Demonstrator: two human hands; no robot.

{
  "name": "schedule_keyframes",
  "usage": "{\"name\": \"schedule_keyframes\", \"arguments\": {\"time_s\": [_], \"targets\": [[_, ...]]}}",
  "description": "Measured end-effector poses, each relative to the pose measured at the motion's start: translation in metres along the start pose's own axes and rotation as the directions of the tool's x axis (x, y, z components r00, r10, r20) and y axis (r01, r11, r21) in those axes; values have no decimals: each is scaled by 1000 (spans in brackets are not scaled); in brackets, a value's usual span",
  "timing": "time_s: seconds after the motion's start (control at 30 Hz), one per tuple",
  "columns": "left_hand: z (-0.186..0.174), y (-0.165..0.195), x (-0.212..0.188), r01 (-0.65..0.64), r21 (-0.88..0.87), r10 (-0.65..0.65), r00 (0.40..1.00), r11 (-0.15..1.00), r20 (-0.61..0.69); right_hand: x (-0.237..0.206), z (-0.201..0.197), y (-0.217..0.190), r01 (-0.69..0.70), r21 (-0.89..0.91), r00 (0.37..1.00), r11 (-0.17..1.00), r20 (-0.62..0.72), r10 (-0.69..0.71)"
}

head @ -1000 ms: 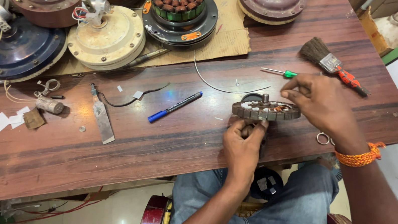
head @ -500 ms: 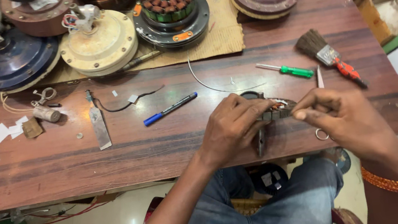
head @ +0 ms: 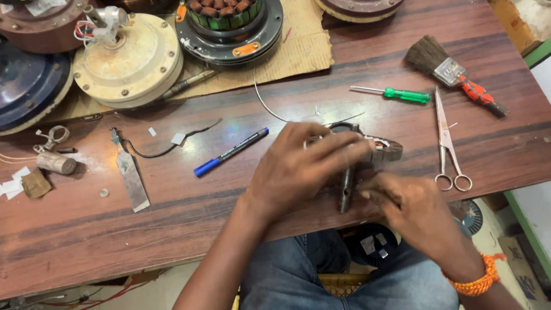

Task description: The person sits at a workbench and rewinds a fan motor armature, using a screwdriver to work on the stator and then pressing and fitting copper wire coils into the slots around the armature by hand, rotating the piece as they go.

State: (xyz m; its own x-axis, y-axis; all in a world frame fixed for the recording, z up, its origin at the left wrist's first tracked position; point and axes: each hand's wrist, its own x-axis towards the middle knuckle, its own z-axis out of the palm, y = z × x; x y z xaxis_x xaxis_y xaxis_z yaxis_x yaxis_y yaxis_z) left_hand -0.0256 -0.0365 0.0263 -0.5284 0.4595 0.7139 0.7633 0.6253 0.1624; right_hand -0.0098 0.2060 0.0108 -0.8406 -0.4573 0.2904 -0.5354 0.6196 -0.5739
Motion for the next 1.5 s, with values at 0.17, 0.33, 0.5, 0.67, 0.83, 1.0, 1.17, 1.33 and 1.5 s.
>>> {"name": "schedule_keyframes", "arguments": {"time_s": [0.17, 0.33, 0.5, 0.67, 0.83, 1.0, 1.17, 1.33, 1.5], "targets": [[-4, 16, -19, -189, 112, 188, 982, 976, 12, -12, -6, -10, -257, 9, 953, 966, 170, 252], [9, 11, -27, -201, 72, 197, 978, 977, 63, -11, -36, -31, -102, -63, 991, 993, 81, 107], [30, 38, -30, 225, -168, -248, 960, 960, -131, 19, -40, -44, 47, -167, 997, 985, -55, -57], [46, 66, -27, 536, -543, -712, 680, 647, -178, 55, -34, -49, 48, -251, 995, 967, -76, -69], [58, 71, -16, 629, -705, -902, 431, 328, -34, 76, -45, -44, -163, -78, 985, 984, 39, 166], [64, 74, -10, 612, -778, -940, 327, 138, 91, 96, -50, -32, -254, -41, 952, 966, 166, 257], [67, 77, -9, 606, -787, -952, 293, 113, 89, 107, -45, -13, -259, 10, 948, 966, 195, 252], [76, 74, -9, 621, -748, -946, 324, 233, -25, 96, -44, 17, -411, -3, 893, 912, 201, 403], [63, 78, -12, 602, -327, -685, 631, 729, -364, 76, -63, 45, -409, 127, 908, 904, 159, 388]]}}
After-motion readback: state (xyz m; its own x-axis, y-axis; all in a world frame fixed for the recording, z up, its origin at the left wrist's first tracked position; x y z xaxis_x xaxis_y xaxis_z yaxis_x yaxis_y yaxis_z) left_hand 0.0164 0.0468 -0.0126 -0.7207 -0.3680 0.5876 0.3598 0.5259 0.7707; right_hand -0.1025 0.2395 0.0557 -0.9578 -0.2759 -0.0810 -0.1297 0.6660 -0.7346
